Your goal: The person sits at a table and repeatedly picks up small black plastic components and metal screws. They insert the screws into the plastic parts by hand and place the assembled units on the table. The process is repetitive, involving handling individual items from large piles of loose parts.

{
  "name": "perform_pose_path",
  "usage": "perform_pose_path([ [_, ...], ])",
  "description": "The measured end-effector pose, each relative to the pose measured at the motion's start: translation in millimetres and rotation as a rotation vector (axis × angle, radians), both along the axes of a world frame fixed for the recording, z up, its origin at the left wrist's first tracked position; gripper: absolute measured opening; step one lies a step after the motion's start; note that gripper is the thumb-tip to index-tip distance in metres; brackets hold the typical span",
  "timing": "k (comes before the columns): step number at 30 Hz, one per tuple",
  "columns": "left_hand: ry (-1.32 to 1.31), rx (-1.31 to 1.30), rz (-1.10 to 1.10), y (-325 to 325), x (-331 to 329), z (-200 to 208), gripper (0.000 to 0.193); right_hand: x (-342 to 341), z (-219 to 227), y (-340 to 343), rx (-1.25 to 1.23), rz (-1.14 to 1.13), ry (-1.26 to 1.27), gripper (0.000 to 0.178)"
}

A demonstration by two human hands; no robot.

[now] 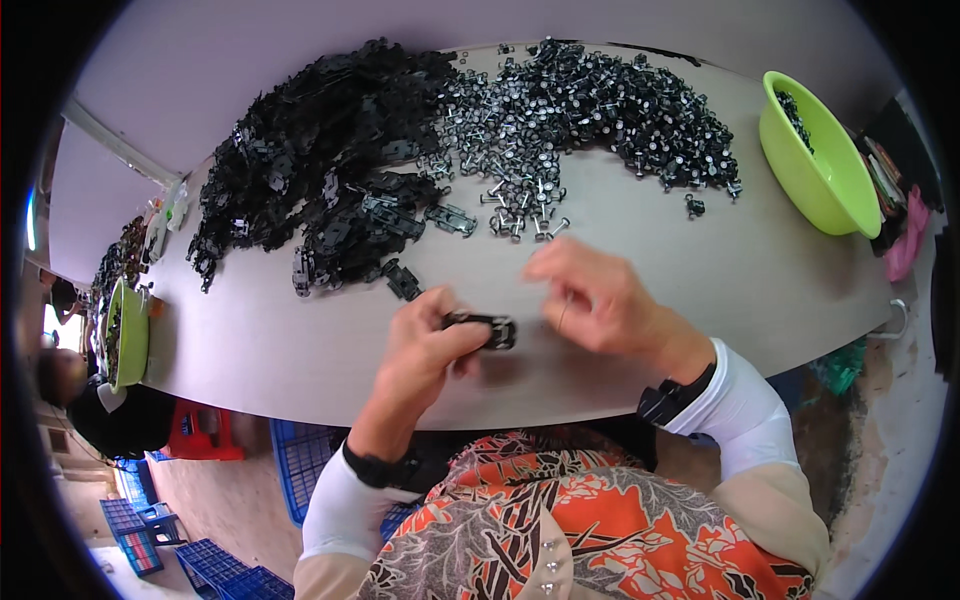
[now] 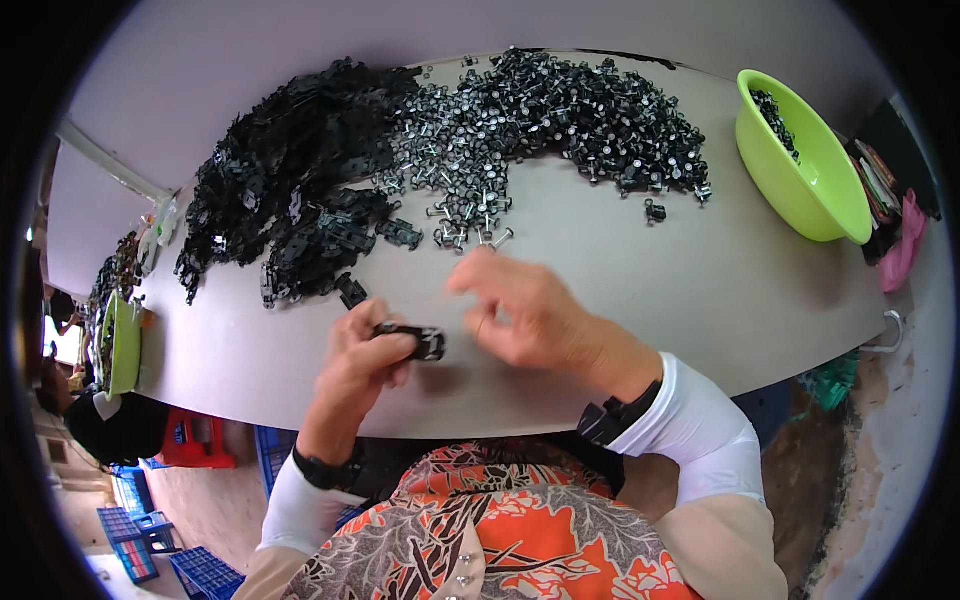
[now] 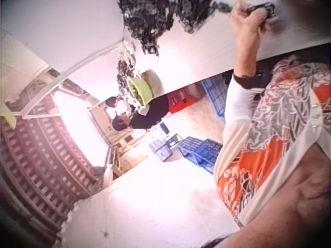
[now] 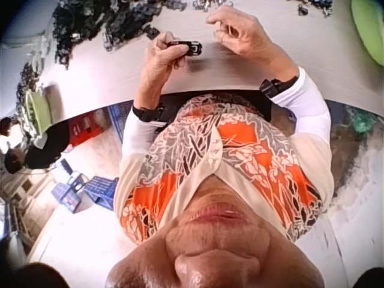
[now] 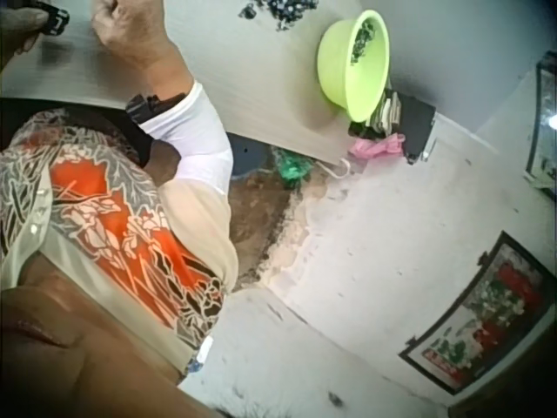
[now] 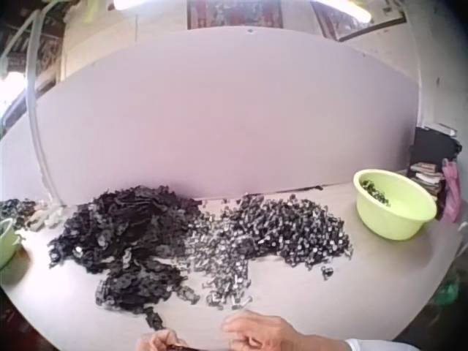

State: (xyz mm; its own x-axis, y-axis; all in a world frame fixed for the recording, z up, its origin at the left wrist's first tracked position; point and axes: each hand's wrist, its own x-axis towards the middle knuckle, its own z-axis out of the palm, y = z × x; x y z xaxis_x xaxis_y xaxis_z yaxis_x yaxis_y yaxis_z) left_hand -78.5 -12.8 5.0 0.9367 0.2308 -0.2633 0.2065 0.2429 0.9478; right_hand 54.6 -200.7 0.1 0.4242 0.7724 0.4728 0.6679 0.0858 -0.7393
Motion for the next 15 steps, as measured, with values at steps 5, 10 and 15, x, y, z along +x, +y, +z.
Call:
perform_pose_path([
  [5,0.058,0.102,0.234,39,-101,19,0.018,39,-19,-10,-0.227,-0.433,-0.093,0.023],
  [10,0.594,0.681,0.386,85,-198,-6,0.029,41,-31,10,-0.266,-0.486,-0.336,0.024],
  [15,0.543,1.072,0.479,81,-176,16,0.023,47,-28,11,-0.379,-0.433,-0.28,0.016],
])
